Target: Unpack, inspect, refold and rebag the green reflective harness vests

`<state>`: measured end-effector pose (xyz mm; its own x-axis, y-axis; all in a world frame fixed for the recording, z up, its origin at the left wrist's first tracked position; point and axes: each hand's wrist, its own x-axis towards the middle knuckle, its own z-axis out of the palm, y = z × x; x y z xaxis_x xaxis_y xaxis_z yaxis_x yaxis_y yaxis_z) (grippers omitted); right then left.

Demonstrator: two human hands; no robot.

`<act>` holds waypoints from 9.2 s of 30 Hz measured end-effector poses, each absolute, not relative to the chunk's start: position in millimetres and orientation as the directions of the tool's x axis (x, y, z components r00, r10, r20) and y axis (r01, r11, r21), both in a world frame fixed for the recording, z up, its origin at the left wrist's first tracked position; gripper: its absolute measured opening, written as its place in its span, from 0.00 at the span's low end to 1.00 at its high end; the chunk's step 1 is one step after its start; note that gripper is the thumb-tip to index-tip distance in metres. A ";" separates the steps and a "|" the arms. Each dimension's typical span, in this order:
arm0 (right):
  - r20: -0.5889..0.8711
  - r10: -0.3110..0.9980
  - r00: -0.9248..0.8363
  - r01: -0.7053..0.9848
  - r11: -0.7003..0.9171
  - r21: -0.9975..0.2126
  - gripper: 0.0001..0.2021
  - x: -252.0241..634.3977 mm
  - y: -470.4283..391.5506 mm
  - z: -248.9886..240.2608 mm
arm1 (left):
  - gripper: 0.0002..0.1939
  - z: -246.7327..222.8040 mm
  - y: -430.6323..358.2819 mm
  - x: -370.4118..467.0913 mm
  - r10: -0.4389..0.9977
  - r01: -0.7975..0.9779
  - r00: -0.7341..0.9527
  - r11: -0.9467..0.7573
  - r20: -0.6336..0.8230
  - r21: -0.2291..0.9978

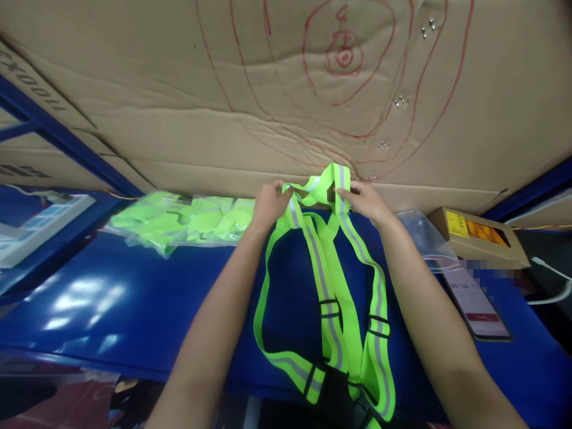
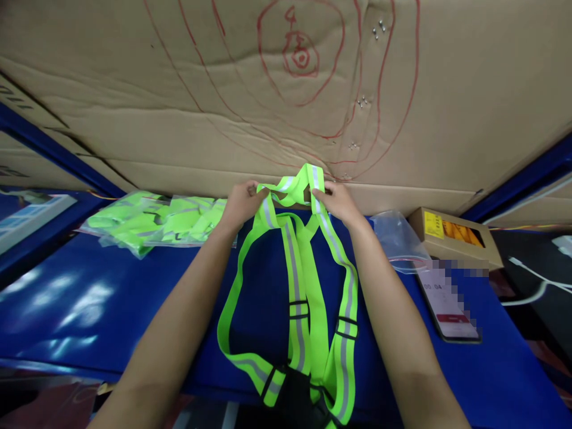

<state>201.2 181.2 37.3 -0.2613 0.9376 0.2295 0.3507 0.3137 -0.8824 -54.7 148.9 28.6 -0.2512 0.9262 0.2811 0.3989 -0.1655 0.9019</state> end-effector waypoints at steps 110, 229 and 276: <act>0.061 0.971 -0.232 -0.179 0.019 -0.984 0.04 189.7 157.1 74.0 | 0.18 75.6 -32.3 37.3 0.849 0.748 0.493 -0.525 0.190 0.405; 0.206 0.798 -0.566 0.706 0.598 -0.378 0.32 315.5 -164.4 -39.5 | 0.56 -18.8 -160.4 45.5 0.541 0.463 0.829 -0.806 0.142 0.368; 0.431 0.798 -0.420 0.695 0.589 -0.413 0.14 298.6 -150.8 -40.5 | 0.30 -12.9 -156.6 35.7 0.990 0.709 0.137 -0.072 -0.037 0.701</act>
